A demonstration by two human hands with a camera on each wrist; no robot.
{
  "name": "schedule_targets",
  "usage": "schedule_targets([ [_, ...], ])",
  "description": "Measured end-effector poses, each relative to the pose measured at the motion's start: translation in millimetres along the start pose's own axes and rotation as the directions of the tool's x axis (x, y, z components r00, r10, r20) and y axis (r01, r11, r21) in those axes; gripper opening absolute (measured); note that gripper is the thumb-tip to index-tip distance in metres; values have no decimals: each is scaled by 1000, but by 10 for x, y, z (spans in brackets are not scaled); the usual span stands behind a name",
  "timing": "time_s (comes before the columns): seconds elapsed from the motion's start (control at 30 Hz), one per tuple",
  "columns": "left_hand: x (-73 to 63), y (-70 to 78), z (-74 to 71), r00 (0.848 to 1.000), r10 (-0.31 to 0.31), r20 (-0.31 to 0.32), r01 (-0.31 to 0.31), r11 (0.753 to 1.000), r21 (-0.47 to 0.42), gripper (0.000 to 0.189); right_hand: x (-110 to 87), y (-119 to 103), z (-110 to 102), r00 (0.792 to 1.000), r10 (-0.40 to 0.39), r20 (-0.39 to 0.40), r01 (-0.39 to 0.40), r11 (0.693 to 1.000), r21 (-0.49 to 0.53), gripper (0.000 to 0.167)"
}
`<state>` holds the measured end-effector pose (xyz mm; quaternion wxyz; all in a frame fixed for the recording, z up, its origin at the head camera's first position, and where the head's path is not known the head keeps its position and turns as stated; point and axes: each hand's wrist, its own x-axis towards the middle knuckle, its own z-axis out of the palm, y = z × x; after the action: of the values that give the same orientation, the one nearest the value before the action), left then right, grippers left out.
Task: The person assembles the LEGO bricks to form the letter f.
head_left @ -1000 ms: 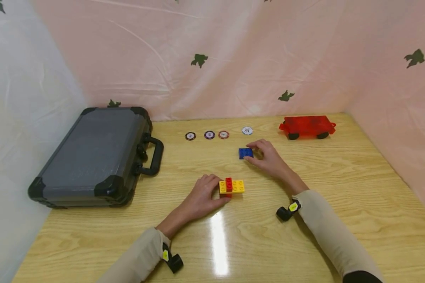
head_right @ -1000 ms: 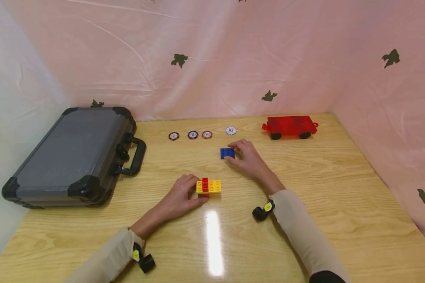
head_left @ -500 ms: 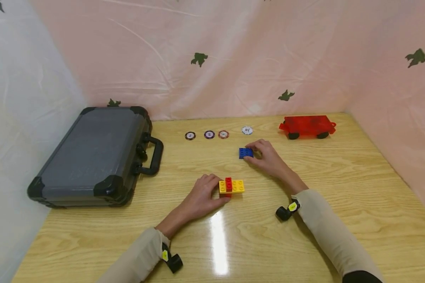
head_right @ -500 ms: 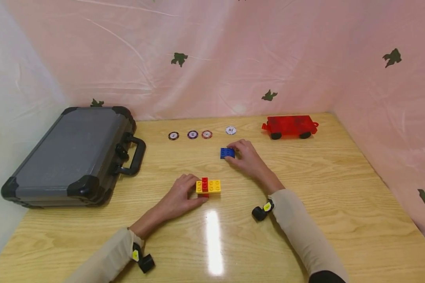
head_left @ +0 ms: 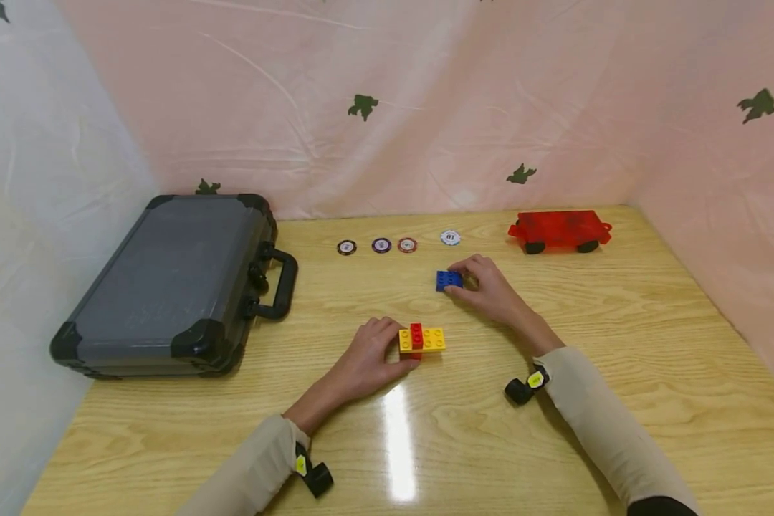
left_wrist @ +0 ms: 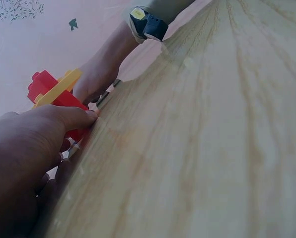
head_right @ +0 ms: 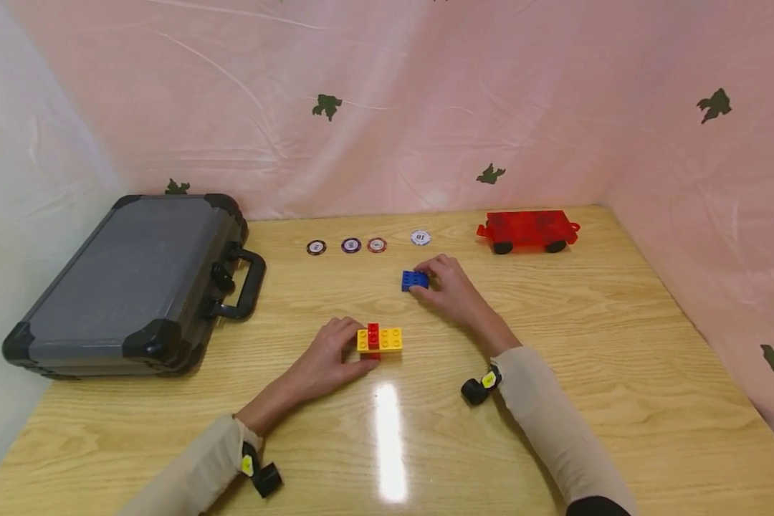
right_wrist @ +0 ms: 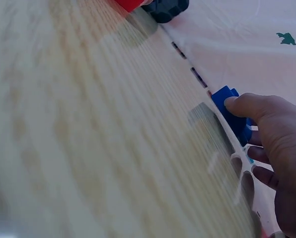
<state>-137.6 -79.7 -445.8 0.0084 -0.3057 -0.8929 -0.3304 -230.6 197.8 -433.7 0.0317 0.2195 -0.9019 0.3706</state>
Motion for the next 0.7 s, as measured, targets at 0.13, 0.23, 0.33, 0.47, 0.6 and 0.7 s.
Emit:
schedule_targets([
  [0.13,-1,4,0,1000,1,-3,-1,1000,4,40,-25,-4,-22,1000,18,-6,-18,1000,8,36],
  [0.23,-1,9,-2,1000,-4,-1,4,1000,5,41,-41,-11,-41,1000,24,-10,-24,1000,14,36],
  [0.33,0,10,-4,1000,-7,2,7,1000,3,41,-57,-37,-64,1000,14,-14,-14,1000,20,36],
  [0.47,0,13,-6,1000,-9,7,9,1000,-1,41,-92,-85,-93,1000,-3,-16,4,1000,21,37],
  [0.6,1,13,-8,1000,-12,9,12,1000,-1,41,-141,-138,-110,998,-50,-29,50,999,8,36],
  [0.7,1,10,-11,1000,-13,12,13,1000,1,41,-184,-183,-118,994,-102,-35,102,995,-3,35],
])
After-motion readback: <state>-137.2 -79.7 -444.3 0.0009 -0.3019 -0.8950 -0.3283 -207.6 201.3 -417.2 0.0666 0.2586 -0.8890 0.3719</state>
